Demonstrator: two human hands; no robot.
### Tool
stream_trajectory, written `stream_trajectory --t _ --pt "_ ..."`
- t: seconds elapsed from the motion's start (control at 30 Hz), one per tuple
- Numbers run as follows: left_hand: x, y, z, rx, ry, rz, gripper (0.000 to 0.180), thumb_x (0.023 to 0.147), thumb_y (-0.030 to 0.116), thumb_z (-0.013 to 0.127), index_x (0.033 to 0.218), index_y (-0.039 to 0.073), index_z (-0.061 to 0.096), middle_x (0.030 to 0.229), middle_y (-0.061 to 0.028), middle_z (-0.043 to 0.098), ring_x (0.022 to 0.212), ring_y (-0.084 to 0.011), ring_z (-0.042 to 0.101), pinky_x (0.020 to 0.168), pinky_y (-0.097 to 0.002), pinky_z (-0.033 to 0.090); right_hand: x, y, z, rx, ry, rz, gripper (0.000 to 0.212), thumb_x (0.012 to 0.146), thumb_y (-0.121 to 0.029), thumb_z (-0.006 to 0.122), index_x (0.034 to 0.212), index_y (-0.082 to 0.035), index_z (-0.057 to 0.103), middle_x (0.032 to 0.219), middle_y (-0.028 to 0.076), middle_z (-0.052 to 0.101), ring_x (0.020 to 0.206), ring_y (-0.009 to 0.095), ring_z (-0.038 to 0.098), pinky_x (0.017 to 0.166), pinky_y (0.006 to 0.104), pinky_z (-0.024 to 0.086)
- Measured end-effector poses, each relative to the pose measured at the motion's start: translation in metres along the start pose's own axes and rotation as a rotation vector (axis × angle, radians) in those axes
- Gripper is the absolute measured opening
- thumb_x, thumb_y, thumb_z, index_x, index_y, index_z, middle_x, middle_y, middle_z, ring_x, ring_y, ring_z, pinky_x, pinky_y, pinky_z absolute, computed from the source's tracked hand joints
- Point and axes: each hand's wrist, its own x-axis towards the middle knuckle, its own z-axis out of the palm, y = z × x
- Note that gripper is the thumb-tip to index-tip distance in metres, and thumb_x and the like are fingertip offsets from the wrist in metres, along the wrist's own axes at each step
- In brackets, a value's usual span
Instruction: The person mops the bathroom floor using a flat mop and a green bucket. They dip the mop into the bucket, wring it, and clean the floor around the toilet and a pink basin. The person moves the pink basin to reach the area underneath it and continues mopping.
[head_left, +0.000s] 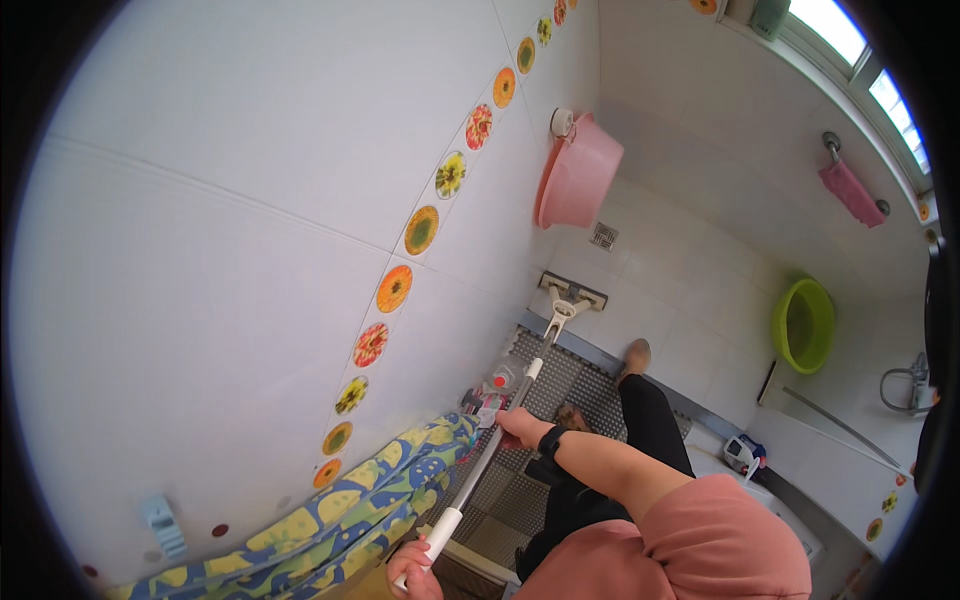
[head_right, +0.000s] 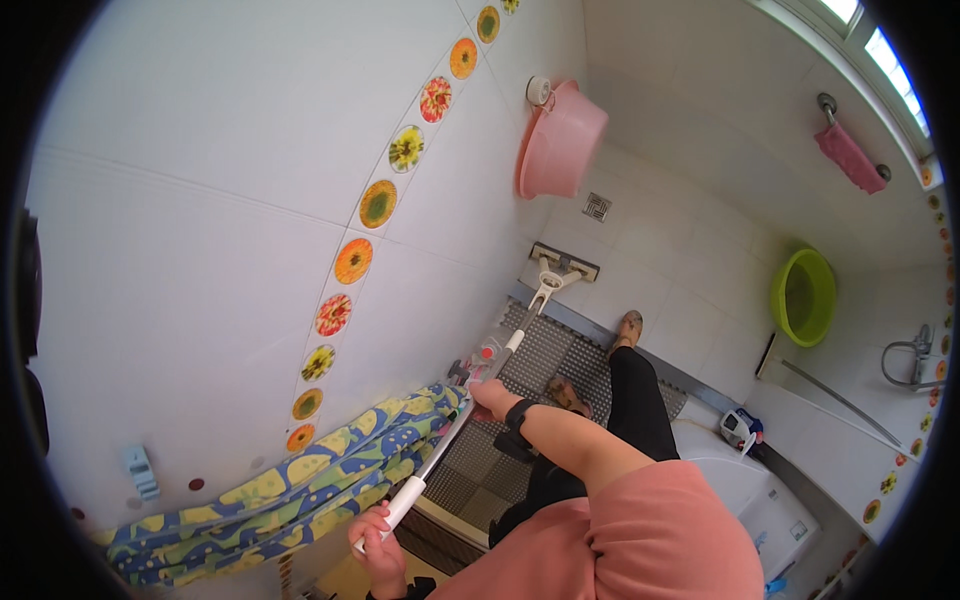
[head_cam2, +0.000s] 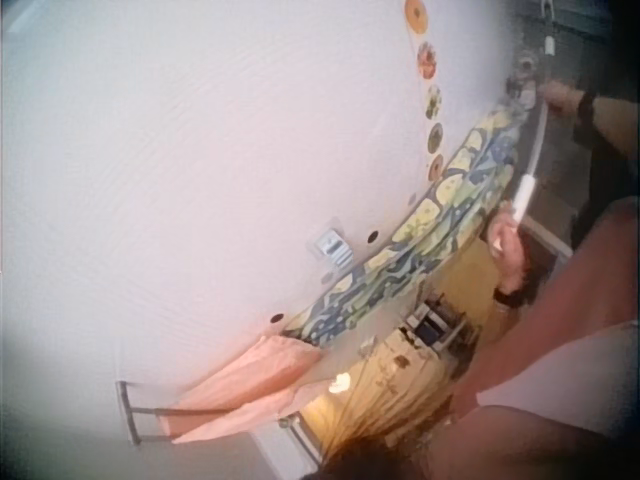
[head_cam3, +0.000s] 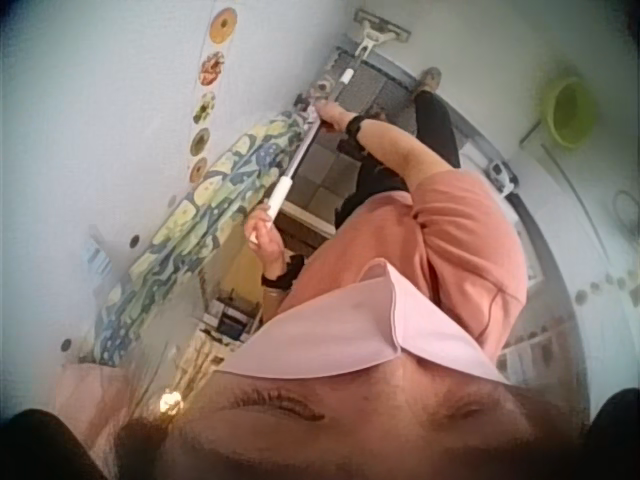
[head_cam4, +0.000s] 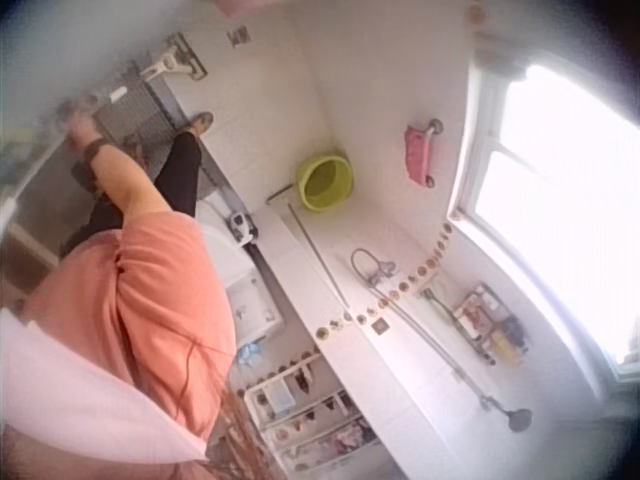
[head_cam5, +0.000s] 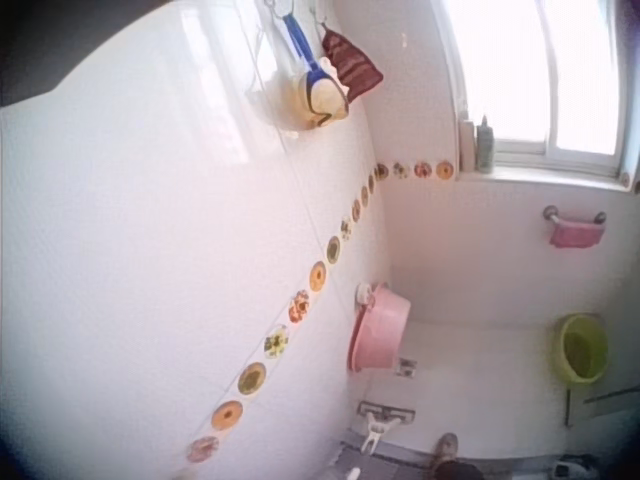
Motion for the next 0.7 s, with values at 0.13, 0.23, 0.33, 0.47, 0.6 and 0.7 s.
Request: stream_trajectory --t 0.13,0.23,0.33,0.47,0.6,0.7 --pt "0.013 0.033 0.0 0.093 -0.104 0.009 0.02 0.088 0.02 0.052 0.076 0.006 0.044 0.076 -0.0091 0.052 0.085 -0.0259 0.053 0.092 -0.0497 0.038 -0.026 -0.007 0.003 0.115 -0.042 -0.045 0.025 0.083 -0.025 0.05 0.095 -0.003 0.054 0.074 0.008 0.059 0.057 0.02 0.058 0.044 0.0335 0.049" --pt "0.034 0.053 0.007 0.08 -0.258 0.123 0.026 0.084 0.023 0.059 0.069 0.005 0.047 0.073 -0.0083 0.056 0.081 -0.026 0.056 0.088 -0.0494 0.043 -0.045 -0.018 -0.011 0.278 -0.107 -0.097 0.019 0.083 -0.021 0.049 0.091 -0.003 0.053 0.071 0.007 0.057 0.053 0.018 0.054 0.042 0.0309 0.045" --pt "0.052 0.067 0.032 0.074 -0.338 0.13 0.026 0.08 0.022 0.061 0.065 0.005 0.047 0.072 -0.0086 0.057 0.082 -0.0274 0.057 0.088 -0.0492 0.043 -0.058 -0.035 -0.035 0.332 -0.098 -0.161 0.018 0.083 -0.02 0.049 0.087 -0.003 0.053 0.068 0.007 0.056 0.054 0.017 0.053 0.041 0.0304 0.043" --pt "0.078 0.058 0.099 0.053 -0.457 0.151 0.018 0.078 0.016 0.06 0.067 0.005 0.05 0.078 -0.0089 0.059 0.087 -0.0283 0.058 0.089 -0.0488 0.043 -0.053 -0.072 -0.101 0.405 0.083 -0.26 0.019 0.081 -0.02 0.048 0.077 -0.002 0.053 0.066 0.007 0.055 0.052 0.019 0.053 0.041 0.0327 0.043" --pt "0.107 0.022 0.185 -0.009 -0.556 0.245 0.014 0.078 0.015 0.061 0.07 0.006 0.053 0.079 -0.0085 0.06 0.087 -0.0277 0.058 0.089 -0.0457 0.044 -0.031 -0.12 -0.19 0.491 0.246 -0.341 0.02 0.079 -0.022 0.051 0.075 -0.003 0.052 0.063 0.007 0.054 0.05 0.02 0.053 0.039 0.0335 0.041" --pt "0.13 -0.002 0.245 0.051 -0.636 0.364 0.01 0.071 0.005 0.064 0.075 0.007 0.054 0.084 -0.008 0.061 0.089 -0.0281 0.059 0.085 -0.0409 0.045 -0.02 -0.151 -0.255 0.44 0.28 -0.381 0.019 0.079 -0.023 0.052 0.076 -0.004 0.051 0.062 0.006 0.052 0.052 0.02 0.053 0.043 0.034 0.044"
